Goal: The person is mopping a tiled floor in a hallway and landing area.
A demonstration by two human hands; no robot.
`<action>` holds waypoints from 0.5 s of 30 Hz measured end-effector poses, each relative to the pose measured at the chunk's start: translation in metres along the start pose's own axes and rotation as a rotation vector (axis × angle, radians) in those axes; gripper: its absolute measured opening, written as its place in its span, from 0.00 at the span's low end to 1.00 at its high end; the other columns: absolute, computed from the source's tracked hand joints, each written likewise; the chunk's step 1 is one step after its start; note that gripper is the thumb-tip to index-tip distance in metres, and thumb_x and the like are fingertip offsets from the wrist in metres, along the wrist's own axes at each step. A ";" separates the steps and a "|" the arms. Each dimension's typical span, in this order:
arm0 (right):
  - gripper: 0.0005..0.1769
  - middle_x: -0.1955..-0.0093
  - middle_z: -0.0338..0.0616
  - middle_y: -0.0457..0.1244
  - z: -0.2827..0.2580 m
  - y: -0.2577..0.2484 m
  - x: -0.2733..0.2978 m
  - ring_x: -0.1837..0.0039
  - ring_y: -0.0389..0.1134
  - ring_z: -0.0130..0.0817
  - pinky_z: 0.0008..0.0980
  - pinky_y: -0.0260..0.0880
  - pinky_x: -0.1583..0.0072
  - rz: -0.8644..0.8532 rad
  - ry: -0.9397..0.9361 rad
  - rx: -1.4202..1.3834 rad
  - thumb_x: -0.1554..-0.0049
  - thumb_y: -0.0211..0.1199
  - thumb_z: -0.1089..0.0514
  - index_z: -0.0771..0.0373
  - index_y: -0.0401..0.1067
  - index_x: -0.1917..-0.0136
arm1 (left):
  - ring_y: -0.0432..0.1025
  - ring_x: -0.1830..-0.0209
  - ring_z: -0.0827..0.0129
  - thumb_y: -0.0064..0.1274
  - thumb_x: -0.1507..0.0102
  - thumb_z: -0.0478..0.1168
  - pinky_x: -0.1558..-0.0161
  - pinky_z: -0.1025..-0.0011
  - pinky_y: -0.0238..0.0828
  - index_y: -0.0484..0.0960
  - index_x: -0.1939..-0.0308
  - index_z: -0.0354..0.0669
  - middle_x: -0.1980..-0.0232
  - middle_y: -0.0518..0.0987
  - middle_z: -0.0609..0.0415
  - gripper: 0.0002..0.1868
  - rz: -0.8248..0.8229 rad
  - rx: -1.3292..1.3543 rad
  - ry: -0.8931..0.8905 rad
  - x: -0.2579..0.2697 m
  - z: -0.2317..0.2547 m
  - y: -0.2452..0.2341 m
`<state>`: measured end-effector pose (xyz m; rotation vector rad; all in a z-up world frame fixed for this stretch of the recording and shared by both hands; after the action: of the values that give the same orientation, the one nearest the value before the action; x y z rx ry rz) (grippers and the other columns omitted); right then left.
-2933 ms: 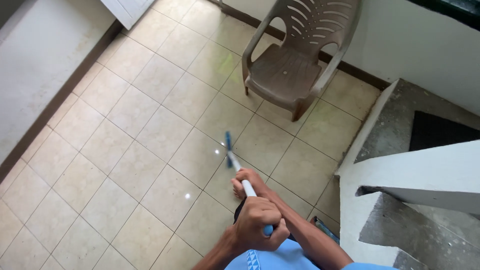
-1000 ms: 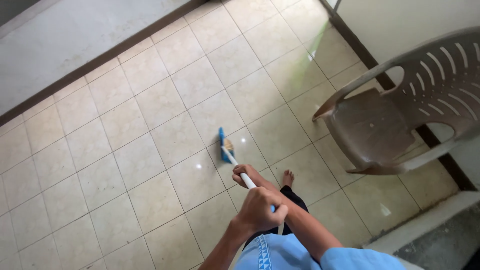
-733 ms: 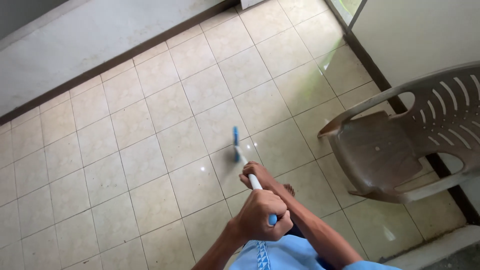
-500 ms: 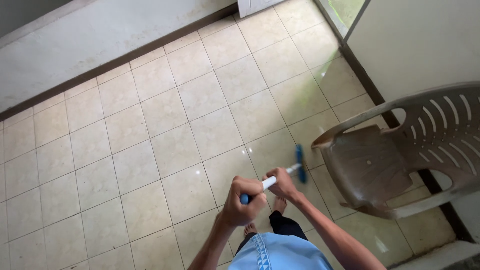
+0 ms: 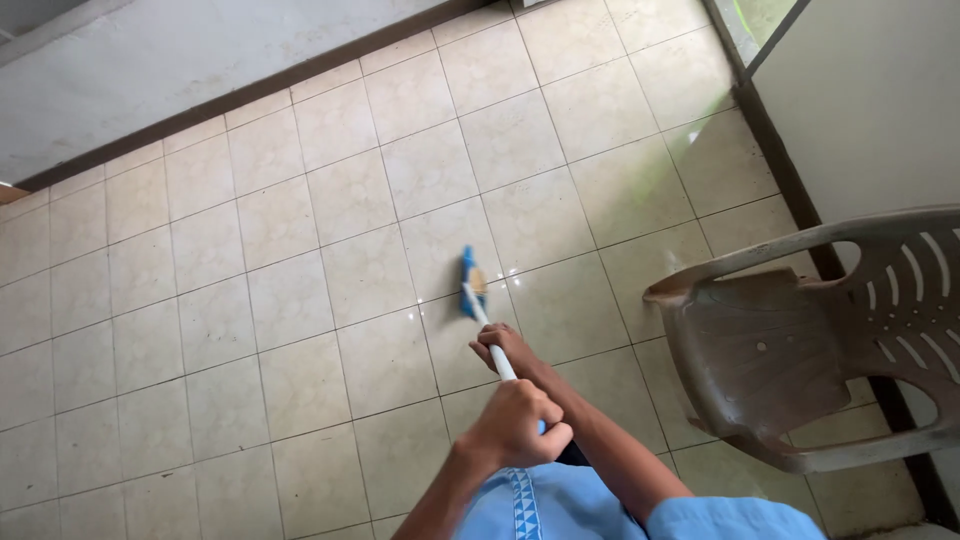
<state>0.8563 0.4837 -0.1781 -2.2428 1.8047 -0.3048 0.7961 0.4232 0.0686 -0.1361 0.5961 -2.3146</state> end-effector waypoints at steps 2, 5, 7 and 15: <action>0.17 0.60 0.42 0.69 -0.003 -0.013 -0.011 0.45 0.68 0.46 0.67 0.57 0.40 -0.071 -0.134 0.320 0.41 0.63 0.52 0.63 0.74 0.69 | 0.67 0.83 0.51 0.56 0.49 0.37 0.72 0.57 0.64 0.70 0.87 0.40 0.84 0.69 0.46 0.14 -0.103 -0.117 -0.031 -0.015 -0.019 0.027; 0.14 0.53 0.40 0.68 -0.001 -0.044 -0.026 0.39 0.67 0.45 0.75 0.47 0.35 -0.112 -0.092 0.318 0.42 0.64 0.50 0.60 0.76 0.63 | 0.70 0.81 0.53 0.56 0.49 0.37 0.68 0.59 0.69 0.73 0.85 0.43 0.83 0.70 0.47 0.11 -0.118 -0.112 0.141 -0.044 -0.009 0.026; 0.15 0.56 0.41 0.69 -0.020 -0.083 -0.022 0.42 0.68 0.43 0.70 0.51 0.33 -0.056 -0.101 0.357 0.41 0.64 0.50 0.60 0.75 0.64 | 0.70 0.80 0.54 0.55 0.48 0.36 0.67 0.59 0.69 0.72 0.84 0.42 0.82 0.70 0.48 0.12 -0.125 -0.026 0.220 -0.070 0.017 0.012; 0.23 0.71 0.48 0.64 0.010 -0.240 -0.040 0.59 0.66 0.46 0.44 0.68 0.50 0.164 0.223 0.405 0.42 0.66 0.50 0.64 0.70 0.74 | 0.61 0.82 0.59 0.52 0.48 0.27 0.72 0.61 0.57 0.62 0.84 0.36 0.83 0.63 0.50 0.15 0.084 0.299 0.351 -0.160 0.001 -0.038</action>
<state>1.0732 0.5724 -0.1110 -1.8300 1.8173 -0.8333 0.8885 0.5561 0.0988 0.4354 0.4072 -2.3295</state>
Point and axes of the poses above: each hand's wrist, its own x-axis away from the middle knuckle, its own y-axis out of the palm, z = x × y, the point moved 2 cm from there along -x, towards the middle knuckle
